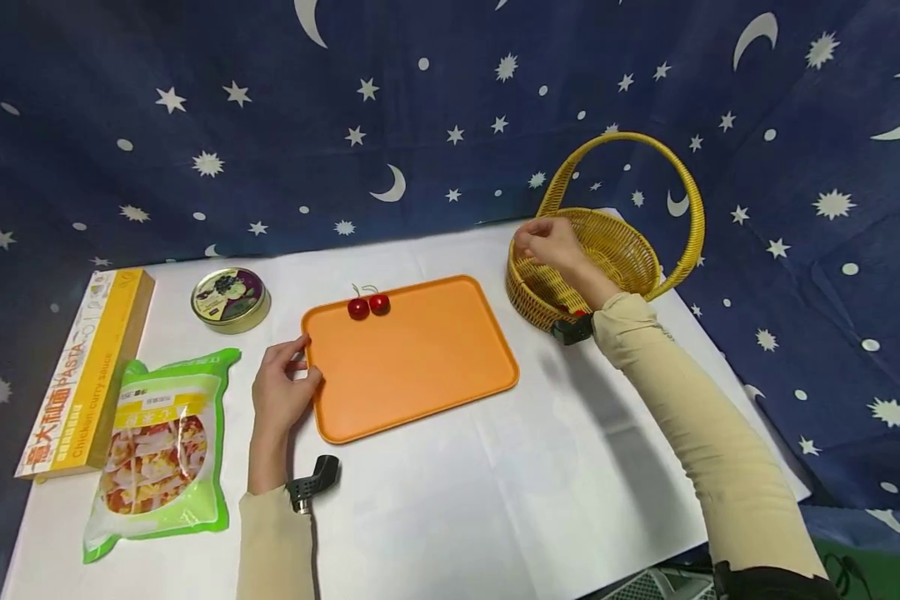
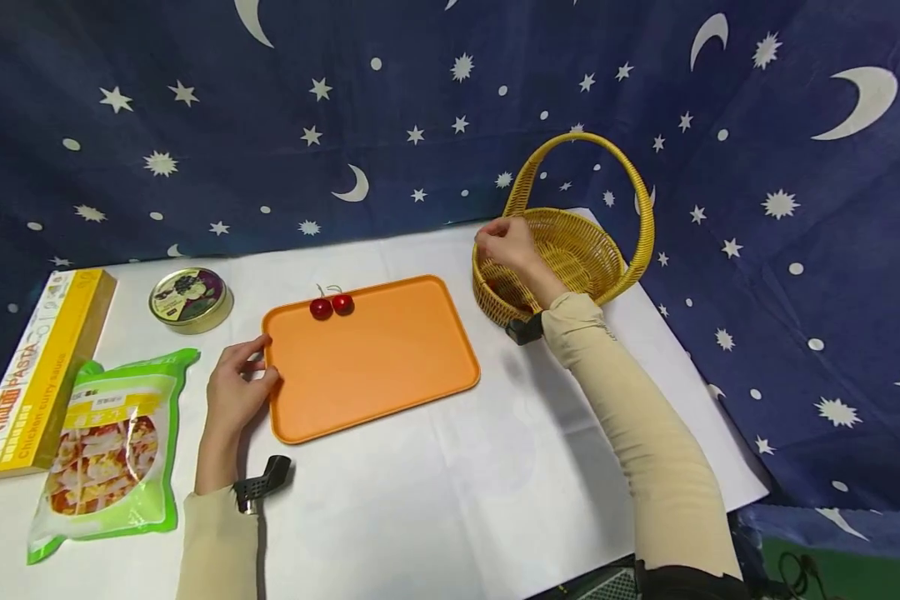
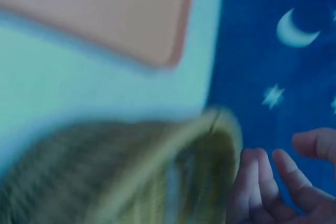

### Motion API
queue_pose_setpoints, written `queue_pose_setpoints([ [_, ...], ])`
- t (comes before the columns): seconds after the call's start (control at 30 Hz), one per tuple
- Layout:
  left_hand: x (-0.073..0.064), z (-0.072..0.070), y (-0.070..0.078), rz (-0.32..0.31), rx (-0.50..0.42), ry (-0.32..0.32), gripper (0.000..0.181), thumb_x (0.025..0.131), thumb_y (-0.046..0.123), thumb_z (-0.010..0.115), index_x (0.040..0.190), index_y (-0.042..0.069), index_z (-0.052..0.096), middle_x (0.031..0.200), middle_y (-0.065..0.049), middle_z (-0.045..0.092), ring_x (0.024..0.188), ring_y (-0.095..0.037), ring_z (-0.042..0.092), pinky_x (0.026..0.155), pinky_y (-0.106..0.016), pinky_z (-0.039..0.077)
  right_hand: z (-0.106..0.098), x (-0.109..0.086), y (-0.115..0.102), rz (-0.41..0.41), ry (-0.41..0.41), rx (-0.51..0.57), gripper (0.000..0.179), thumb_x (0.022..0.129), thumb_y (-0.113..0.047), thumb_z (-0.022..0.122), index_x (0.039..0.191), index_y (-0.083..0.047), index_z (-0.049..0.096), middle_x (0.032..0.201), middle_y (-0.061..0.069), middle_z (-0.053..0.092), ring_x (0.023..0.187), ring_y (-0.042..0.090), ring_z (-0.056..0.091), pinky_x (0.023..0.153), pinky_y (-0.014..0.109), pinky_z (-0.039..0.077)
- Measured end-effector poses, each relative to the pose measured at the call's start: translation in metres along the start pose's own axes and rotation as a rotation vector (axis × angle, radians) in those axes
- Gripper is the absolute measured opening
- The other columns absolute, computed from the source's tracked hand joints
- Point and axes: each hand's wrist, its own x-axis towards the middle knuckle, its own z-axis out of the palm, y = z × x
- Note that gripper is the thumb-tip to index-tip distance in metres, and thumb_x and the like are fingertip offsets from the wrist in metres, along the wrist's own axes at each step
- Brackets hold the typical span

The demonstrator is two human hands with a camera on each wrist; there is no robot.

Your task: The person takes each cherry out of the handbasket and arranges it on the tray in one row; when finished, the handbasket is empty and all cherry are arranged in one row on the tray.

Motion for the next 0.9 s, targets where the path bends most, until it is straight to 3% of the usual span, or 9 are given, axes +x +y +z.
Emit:
queue_pose_setpoints([
  [0.13, -0.002, -0.003, -0.004, -0.012, 0.006, 0.004, 0.051, 0.078, 0.0, 0.063, 0.129, -0.001, 0.063, 0.12, -0.017, 0.058, 0.093, -0.033, 0.064, 0.082, -0.032, 0.039, -0.016, 0.013, 0.012, 0.054, -0.13, -0.157, 0.032, 0.096, -0.013, 0.057, 0.117, 0.01, 0.059, 0.091, 0.007, 0.063, 0.073, 0.01, 0.063, 0.07, 0.028, 0.054],
  [0.3, -0.004, -0.003, -0.003, -0.031, 0.0, 0.004, 0.05, 0.079, -0.001, 0.065, 0.128, 0.0, 0.063, 0.121, -0.016, 0.058, 0.093, -0.033, 0.064, 0.081, -0.025, 0.04, -0.027, 0.024, 0.028, 0.063, -0.364, -0.32, 0.033, 0.094, -0.006, 0.055, 0.12, 0.014, 0.057, 0.081, 0.008, 0.065, 0.069, 0.012, 0.061, 0.069, 0.033, 0.052],
  [0.43, -0.003, -0.001, 0.001, -0.021, -0.007, 0.003, 0.049, 0.079, -0.001, 0.066, 0.128, 0.0, 0.064, 0.12, -0.017, 0.058, 0.092, -0.033, 0.065, 0.078, -0.014, 0.039, -0.03, 0.03, 0.034, 0.072, -0.508, -0.34, 0.031, 0.091, 0.001, 0.053, 0.117, 0.018, 0.056, 0.082, 0.007, 0.066, 0.069, 0.014, 0.064, 0.07, 0.032, 0.054],
  [0.7, -0.002, -0.001, 0.0, -0.014, -0.002, 0.036, 0.049, 0.077, -0.002, 0.067, 0.126, 0.0, 0.066, 0.117, -0.015, 0.059, 0.089, -0.03, 0.065, 0.073, -0.01, 0.038, -0.025, 0.041, 0.033, 0.196, -0.66, -0.335, 0.029, 0.092, -0.003, 0.053, 0.118, 0.01, 0.056, 0.082, 0.008, 0.068, 0.073, 0.017, 0.065, 0.074, 0.035, 0.056],
  [0.9, -0.001, -0.001, -0.003, -0.029, -0.022, 0.022, 0.05, 0.077, -0.001, 0.069, 0.127, 0.001, 0.065, 0.117, -0.014, 0.059, 0.09, -0.027, 0.065, 0.073, -0.009, 0.038, -0.017, 0.046, 0.034, 0.228, -0.683, -0.358, 0.018, 0.088, 0.002, 0.058, 0.106, 0.007, 0.057, 0.075, 0.004, 0.063, 0.068, 0.013, 0.061, 0.067, 0.029, 0.054],
])
